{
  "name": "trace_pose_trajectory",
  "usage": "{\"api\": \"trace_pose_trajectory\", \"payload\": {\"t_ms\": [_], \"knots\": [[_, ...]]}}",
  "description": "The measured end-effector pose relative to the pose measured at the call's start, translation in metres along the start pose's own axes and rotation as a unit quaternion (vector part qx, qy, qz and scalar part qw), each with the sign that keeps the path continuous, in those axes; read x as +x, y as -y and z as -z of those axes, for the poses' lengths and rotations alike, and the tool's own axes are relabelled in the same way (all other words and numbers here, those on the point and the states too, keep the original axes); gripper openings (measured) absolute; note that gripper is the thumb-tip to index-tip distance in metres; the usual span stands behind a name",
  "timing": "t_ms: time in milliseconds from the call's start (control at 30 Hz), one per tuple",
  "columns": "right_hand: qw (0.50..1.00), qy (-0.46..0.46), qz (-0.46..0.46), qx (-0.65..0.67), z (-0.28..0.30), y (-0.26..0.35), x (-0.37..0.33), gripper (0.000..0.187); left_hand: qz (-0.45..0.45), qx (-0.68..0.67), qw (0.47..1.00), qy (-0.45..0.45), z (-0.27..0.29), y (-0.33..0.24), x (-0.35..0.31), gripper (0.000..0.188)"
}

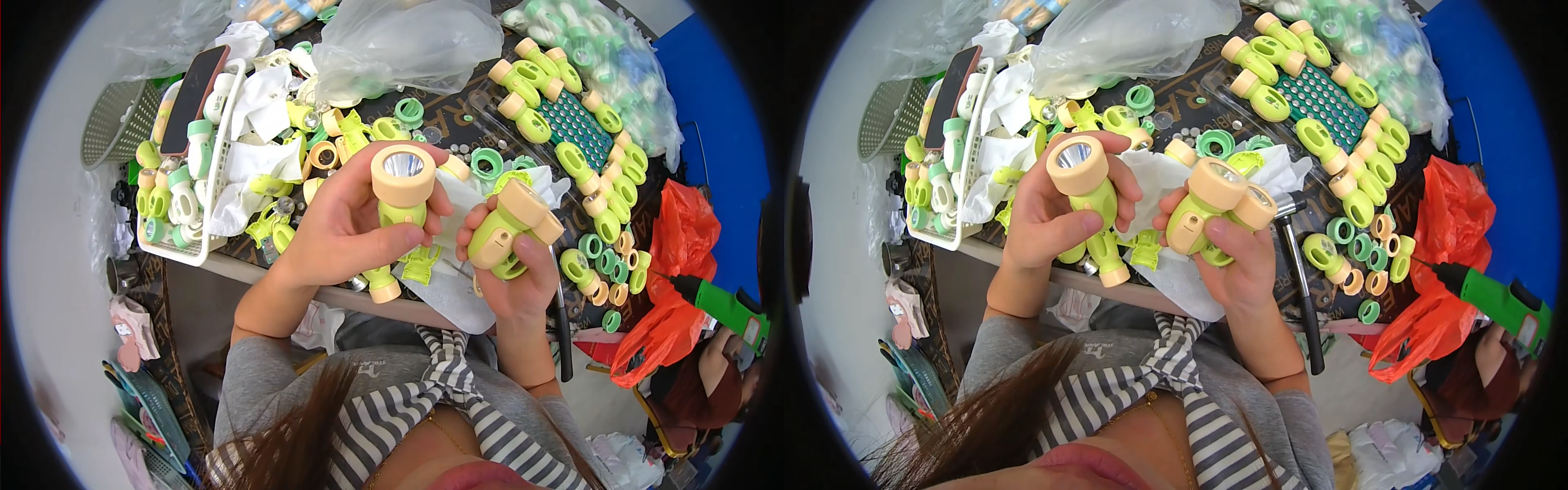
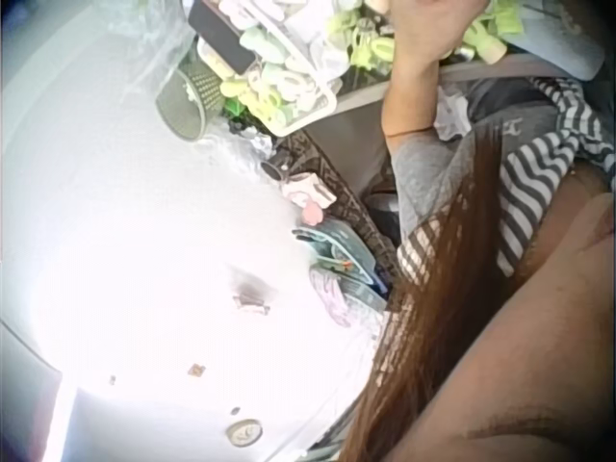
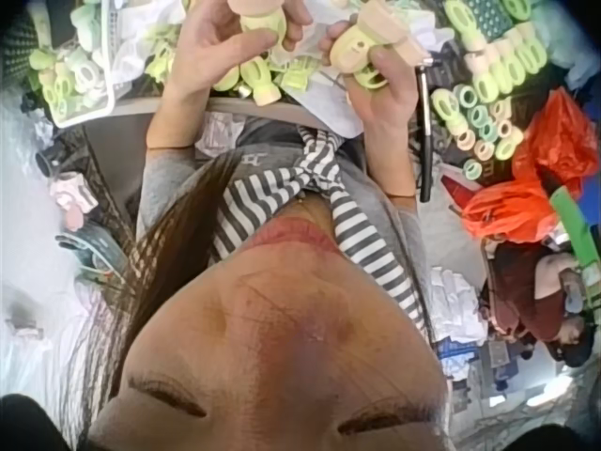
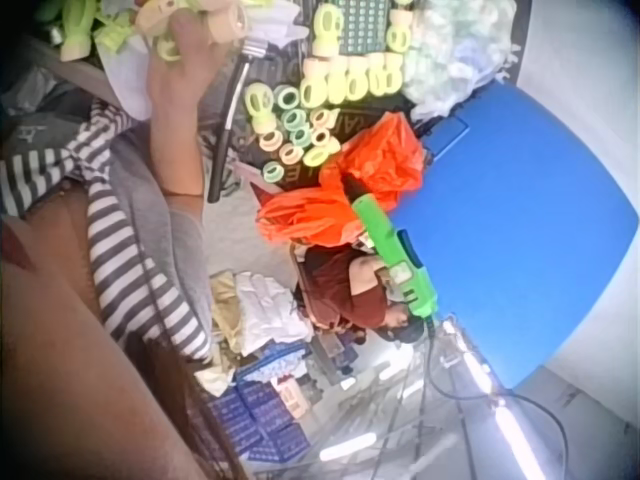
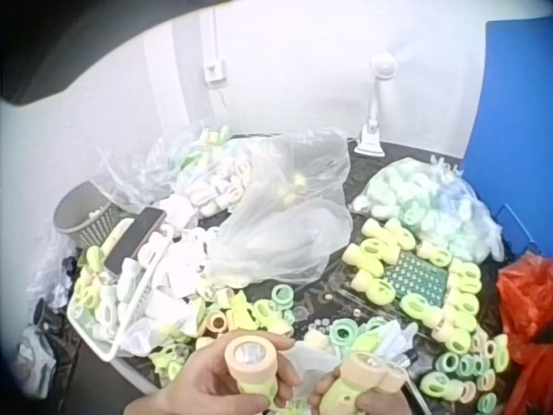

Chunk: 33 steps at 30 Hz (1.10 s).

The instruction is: The person assembles small plastic flashlights by combining flashlight casings, plastic lenses, batteries, and screws, then tests the assembled flashlights. The screws are fastened with an electric screwdriver.

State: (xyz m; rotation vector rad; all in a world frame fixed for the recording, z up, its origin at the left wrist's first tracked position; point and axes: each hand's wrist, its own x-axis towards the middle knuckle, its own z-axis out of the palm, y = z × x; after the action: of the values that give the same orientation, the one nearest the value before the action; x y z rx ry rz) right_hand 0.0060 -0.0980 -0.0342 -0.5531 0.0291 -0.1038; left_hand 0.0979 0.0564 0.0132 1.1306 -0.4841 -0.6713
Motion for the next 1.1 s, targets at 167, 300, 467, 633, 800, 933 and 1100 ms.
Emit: {"api": "trace_pose_trajectory", "payload": {"t_ms": [167, 300, 467, 633, 800, 933, 1100], "knots": [[1.000, -0.001, 0.005, 0.003, 0.000, -0.002, -0.001, 0.042, -0.007, 0.005, 1.000, 0.005, 0.001, 0.002, 0.000, 0.054], [1.000, 0.005, 0.019, -0.018, 0.001, -0.004, 0.001, 0.042, -0.005, 0.018, 1.000, 0.007, 0.001, 0.001, 0.000, 0.055], [0.996, -0.027, -0.030, -0.075, -0.001, 0.003, 0.001, 0.046, 0.010, 0.022, 1.000, 0.006, -0.003, -0.001, -0.001, 0.063], [0.999, -0.037, -0.027, 0.015, -0.002, -0.002, 0.003, 0.046, 0.022, 0.002, 0.999, 0.050, 0.003, 0.003, -0.001, 0.061], [0.999, -0.011, -0.023, 0.028, -0.004, -0.003, -0.001, 0.045, -0.051, 0.113, 0.992, 0.035, 0.003, 0.011, -0.004, 0.061], [0.999, 0.014, -0.044, 0.014, 0.008, -0.004, -0.005, 0.048, -0.162, 0.279, 0.946, 0.028, 0.006, 0.015, 0.000, 0.043], [0.999, 0.024, -0.038, 0.030, -0.011, -0.007, 0.001, 0.049, -0.220, 0.411, 0.881, 0.083, 0.002, 0.002, -0.006, 0.023]]}}
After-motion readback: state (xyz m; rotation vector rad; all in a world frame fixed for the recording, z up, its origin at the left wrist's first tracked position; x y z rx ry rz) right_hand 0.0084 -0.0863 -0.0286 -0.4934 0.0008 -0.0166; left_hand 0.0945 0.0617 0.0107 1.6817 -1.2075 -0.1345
